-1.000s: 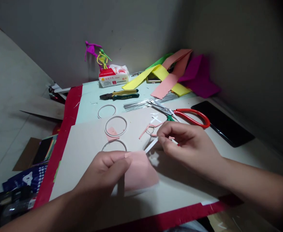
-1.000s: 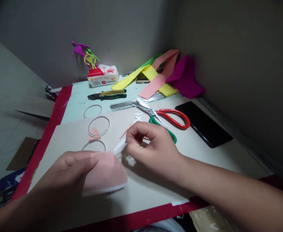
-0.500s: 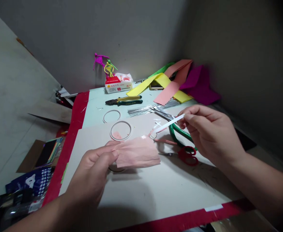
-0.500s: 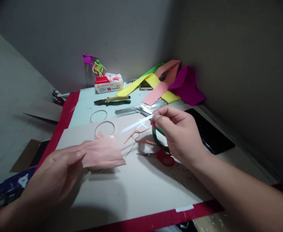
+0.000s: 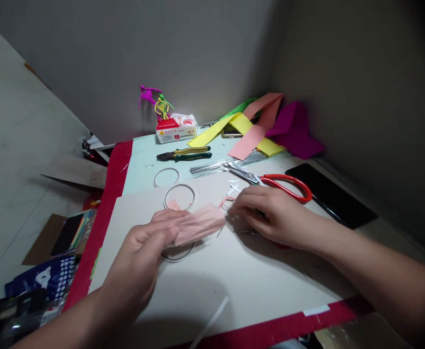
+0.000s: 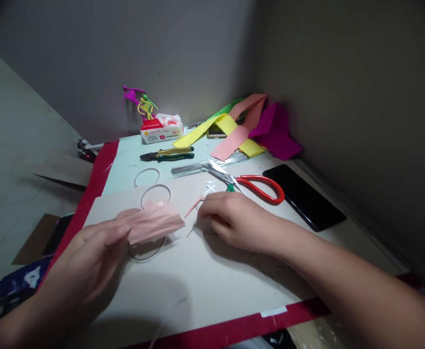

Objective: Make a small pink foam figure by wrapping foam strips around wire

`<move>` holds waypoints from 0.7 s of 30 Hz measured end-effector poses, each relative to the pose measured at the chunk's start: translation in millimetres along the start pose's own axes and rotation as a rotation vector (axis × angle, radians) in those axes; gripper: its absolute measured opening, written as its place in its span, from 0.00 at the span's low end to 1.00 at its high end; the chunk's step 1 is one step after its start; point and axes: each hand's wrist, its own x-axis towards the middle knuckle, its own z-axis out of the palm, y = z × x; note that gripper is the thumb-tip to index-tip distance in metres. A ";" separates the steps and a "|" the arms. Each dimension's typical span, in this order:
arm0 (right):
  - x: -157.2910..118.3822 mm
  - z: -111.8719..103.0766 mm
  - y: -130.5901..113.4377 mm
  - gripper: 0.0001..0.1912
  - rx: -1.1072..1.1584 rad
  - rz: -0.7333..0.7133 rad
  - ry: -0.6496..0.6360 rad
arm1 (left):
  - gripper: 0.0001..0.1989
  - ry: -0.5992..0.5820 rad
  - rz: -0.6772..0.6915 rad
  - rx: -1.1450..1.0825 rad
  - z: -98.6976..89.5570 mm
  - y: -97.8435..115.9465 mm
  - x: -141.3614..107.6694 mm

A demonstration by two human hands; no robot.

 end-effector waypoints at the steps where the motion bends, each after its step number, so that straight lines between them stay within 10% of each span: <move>1: 1.2 4.1 3.4 0.12 -0.125 0.030 0.080 | 0.12 -0.032 -0.016 0.026 -0.9 -3.2 0.2; 13: 8.1 17.2 12.7 0.08 -0.209 0.154 0.312 | 0.17 -0.212 0.099 0.002 -4.2 -11.8 -1.4; 21: 5.3 25.6 -1.3 0.12 0.921 0.301 0.191 | 0.16 -0.211 0.169 -0.055 -7.8 -5.5 -18.5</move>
